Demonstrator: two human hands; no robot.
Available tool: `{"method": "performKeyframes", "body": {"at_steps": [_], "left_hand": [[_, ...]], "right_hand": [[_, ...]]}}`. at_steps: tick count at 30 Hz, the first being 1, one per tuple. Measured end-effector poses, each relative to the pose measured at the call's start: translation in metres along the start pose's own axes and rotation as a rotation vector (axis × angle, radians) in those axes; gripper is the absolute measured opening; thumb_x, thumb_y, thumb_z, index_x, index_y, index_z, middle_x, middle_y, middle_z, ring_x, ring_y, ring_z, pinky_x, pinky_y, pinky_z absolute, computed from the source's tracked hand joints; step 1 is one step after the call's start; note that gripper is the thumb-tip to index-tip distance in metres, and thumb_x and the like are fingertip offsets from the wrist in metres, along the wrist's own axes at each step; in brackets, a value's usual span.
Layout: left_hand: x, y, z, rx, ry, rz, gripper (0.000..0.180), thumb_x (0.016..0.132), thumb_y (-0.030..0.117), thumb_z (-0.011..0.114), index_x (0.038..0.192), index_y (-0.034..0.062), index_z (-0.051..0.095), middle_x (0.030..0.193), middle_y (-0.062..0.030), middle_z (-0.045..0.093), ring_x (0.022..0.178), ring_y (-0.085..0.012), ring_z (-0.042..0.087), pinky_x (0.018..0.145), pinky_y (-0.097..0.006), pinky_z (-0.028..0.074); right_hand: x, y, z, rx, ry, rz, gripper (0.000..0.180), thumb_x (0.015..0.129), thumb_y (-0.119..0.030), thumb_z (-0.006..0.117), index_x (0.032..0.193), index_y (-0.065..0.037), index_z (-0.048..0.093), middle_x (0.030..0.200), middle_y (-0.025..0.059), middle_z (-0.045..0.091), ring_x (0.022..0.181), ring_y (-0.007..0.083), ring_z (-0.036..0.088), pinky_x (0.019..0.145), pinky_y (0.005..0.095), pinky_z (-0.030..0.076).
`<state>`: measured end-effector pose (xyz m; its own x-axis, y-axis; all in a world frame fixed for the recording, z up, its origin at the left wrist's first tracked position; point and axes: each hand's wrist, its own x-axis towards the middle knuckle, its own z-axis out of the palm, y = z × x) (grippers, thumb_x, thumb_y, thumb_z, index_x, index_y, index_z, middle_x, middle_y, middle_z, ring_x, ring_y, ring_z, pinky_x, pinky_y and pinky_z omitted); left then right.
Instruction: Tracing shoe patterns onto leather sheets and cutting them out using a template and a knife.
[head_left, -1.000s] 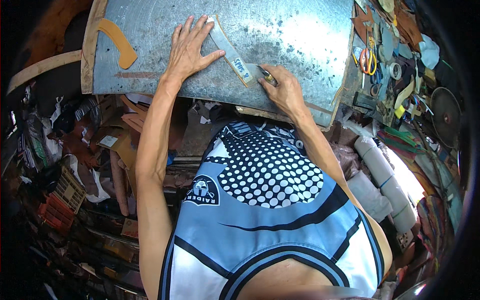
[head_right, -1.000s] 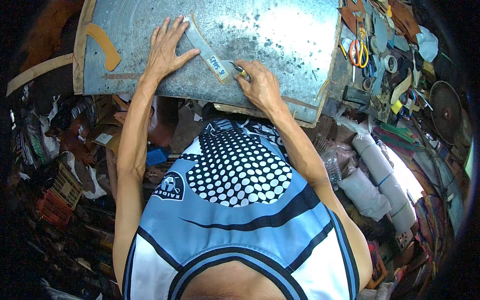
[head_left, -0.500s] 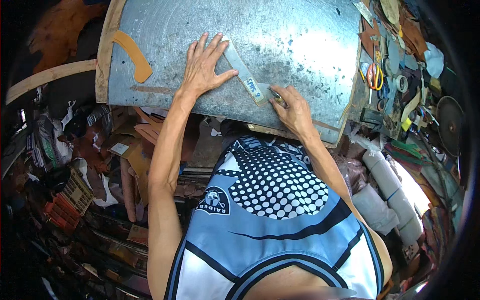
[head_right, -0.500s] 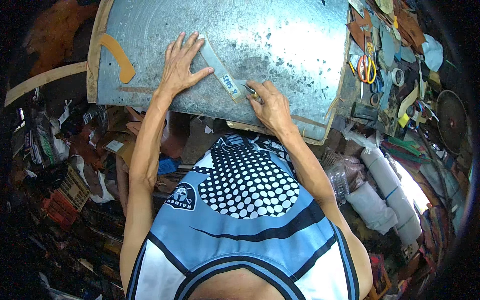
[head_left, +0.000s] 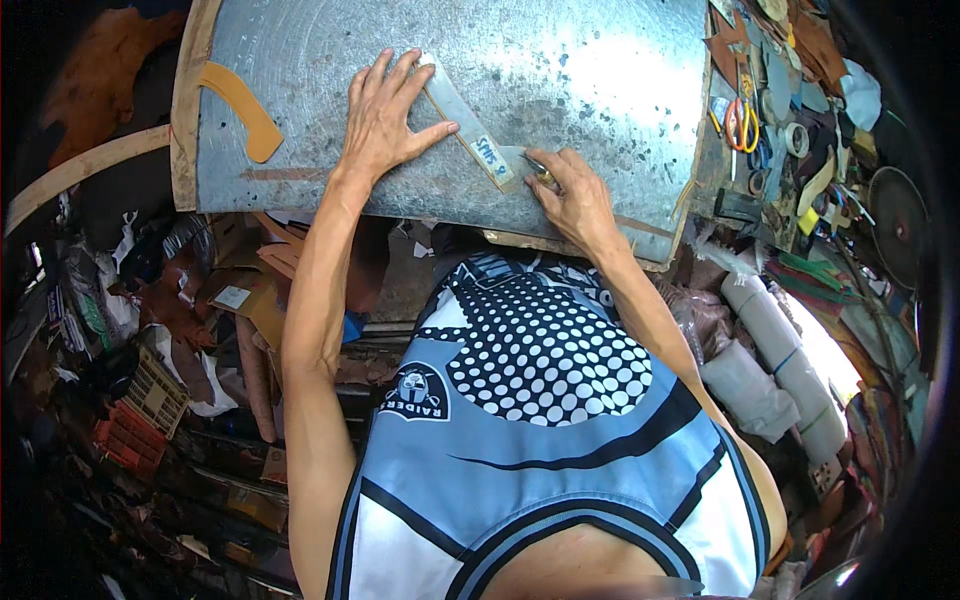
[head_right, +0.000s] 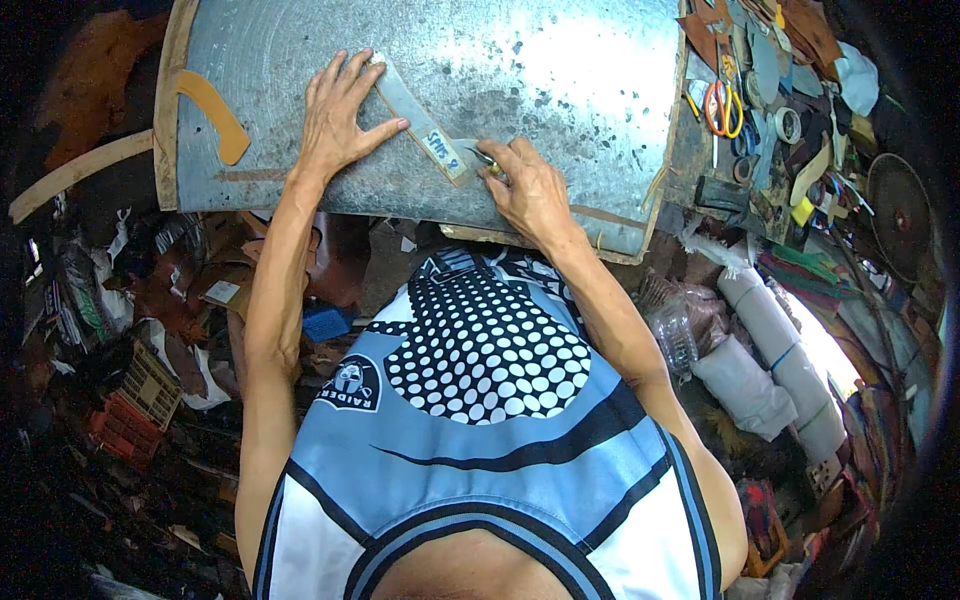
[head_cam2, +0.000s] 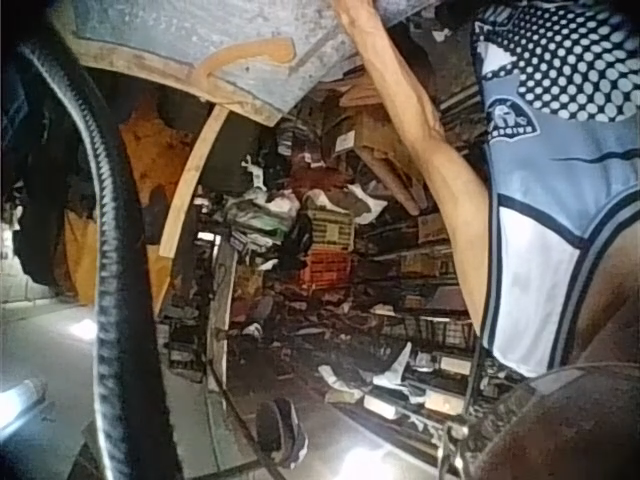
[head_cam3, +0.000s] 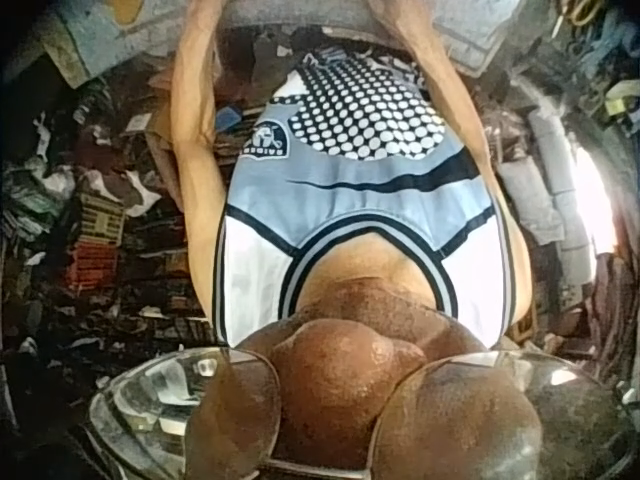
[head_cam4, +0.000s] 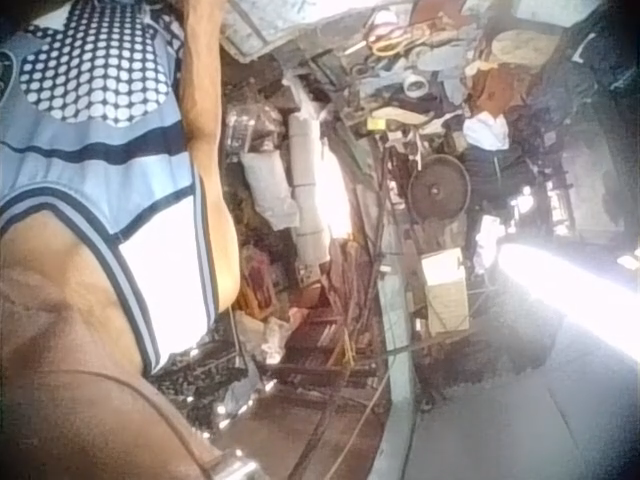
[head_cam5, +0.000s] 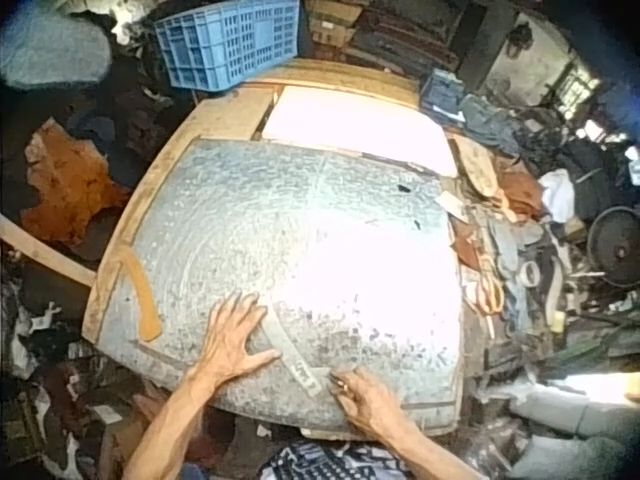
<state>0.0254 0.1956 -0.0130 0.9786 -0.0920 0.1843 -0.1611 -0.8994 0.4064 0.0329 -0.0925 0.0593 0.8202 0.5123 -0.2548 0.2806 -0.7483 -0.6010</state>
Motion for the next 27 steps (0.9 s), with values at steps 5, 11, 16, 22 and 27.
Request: {"method": "performKeyframes", "body": {"at_steps": [5,11,16,22,27], "left_hand": [[-0.002,0.0,0.0,0.005,0.02,0.007,0.08,0.073,0.062,0.075,0.134,0.0142,0.057,0.149,-0.0089,0.044,0.143,-0.0338,0.029,0.117,-0.053,0.021],[-0.007,-0.001,0.0,0.011,0.038,0.009,0.079,0.073,0.061,0.075,0.134,0.0146,0.057,0.148,-0.0084,0.045,0.144,-0.0322,0.029,0.117,-0.053,0.02],[-0.01,0.001,-0.002,0.013,0.041,0.014,0.08,0.072,0.062,0.076,0.134,0.0144,0.057,0.148,-0.008,0.046,0.144,-0.032,0.029,0.118,-0.052,0.02],[-0.01,0.003,-0.002,0.004,0.046,0.014,0.08,0.071,0.061,0.077,0.132,0.0141,0.059,0.147,-0.0081,0.047,0.143,-0.0325,0.03,0.118,-0.053,0.02],[-0.01,0.002,-0.004,0.0,0.048,0.02,0.079,0.07,0.06,0.079,0.131,0.0133,0.06,0.147,-0.0088,0.047,0.143,-0.0329,0.031,0.117,-0.053,0.021]], "right_hand": [[-0.002,-0.001,0.001,-0.001,0.012,-0.01,0.031,0.088,-0.017,0.068,0.118,-0.012,0.065,0.089,0.0095,0.059,0.073,0.0274,0.064,0.064,0.0399,0.054],[-0.006,0.0,0.006,0.011,0.05,-0.03,0.034,0.086,-0.015,0.071,0.119,-0.01,0.065,0.086,0.0093,0.059,0.069,0.0243,0.061,0.064,0.0384,0.05],[-0.009,-0.002,0.004,0.007,0.036,-0.028,0.033,0.086,-0.016,0.071,0.117,-0.011,0.065,0.088,0.0095,0.058,0.072,0.0265,0.062,0.064,0.0399,0.052],[-0.011,-0.002,0.005,0.01,0.022,-0.002,0.031,0.086,-0.017,0.069,0.117,-0.012,0.065,0.092,0.0101,0.059,0.075,0.0291,0.065,0.065,0.0415,0.055],[-0.009,-0.003,0.004,0.005,0.016,-0.002,0.032,0.087,-0.016,0.069,0.118,-0.012,0.065,0.092,0.0098,0.059,0.075,0.0285,0.065,0.065,0.041,0.055]]}}
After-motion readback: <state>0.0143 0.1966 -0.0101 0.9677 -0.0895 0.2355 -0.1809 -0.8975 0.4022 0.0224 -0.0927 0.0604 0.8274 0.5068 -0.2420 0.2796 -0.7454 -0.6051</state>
